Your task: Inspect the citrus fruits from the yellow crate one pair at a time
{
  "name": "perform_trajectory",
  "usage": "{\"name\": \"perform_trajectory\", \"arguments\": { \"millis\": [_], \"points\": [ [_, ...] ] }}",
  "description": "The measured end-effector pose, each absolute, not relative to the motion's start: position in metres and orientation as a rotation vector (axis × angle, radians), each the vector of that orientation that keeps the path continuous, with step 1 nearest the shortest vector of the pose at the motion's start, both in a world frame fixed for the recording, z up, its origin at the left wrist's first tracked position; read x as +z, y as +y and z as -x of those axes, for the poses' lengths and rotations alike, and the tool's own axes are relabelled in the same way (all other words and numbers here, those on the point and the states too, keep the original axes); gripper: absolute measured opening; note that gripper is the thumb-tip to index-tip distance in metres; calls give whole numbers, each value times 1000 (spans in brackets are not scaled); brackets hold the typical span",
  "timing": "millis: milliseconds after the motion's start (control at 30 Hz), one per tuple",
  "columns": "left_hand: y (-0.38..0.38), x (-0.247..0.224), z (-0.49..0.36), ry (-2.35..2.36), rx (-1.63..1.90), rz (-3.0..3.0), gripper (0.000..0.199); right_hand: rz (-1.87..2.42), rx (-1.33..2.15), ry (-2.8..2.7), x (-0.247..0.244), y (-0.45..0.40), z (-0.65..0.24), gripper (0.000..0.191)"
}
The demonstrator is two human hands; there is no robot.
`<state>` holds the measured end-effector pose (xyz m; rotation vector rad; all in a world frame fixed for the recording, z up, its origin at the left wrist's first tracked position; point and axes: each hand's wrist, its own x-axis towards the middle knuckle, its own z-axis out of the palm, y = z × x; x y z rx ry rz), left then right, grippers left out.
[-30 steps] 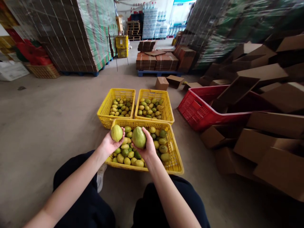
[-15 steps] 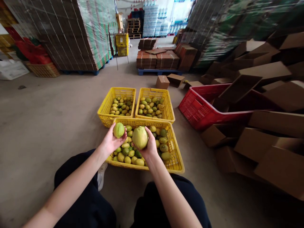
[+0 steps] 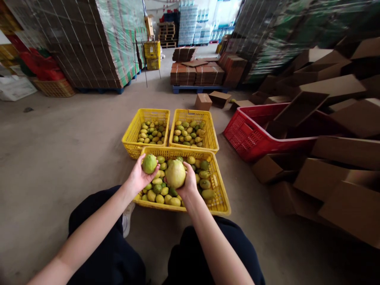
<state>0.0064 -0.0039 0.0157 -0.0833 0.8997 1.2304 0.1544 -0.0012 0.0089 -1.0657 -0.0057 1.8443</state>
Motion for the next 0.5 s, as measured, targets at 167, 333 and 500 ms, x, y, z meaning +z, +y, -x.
{"name": "perform_trajectory", "arguments": {
  "millis": [167, 333, 500],
  "points": [
    [-7, 21, -3, 916, 1216, -12, 16, 1177, 1802, 62, 7, 0, -154, 37],
    [-7, 19, 1, 794, 1164, 51, 35, 1161, 1736, 67, 3, 1, -156, 22],
    [-4, 11, -1, 856, 1184, 8, 31, 1134, 1729, 93, 4, 1, -158, 13]
  ]
}}
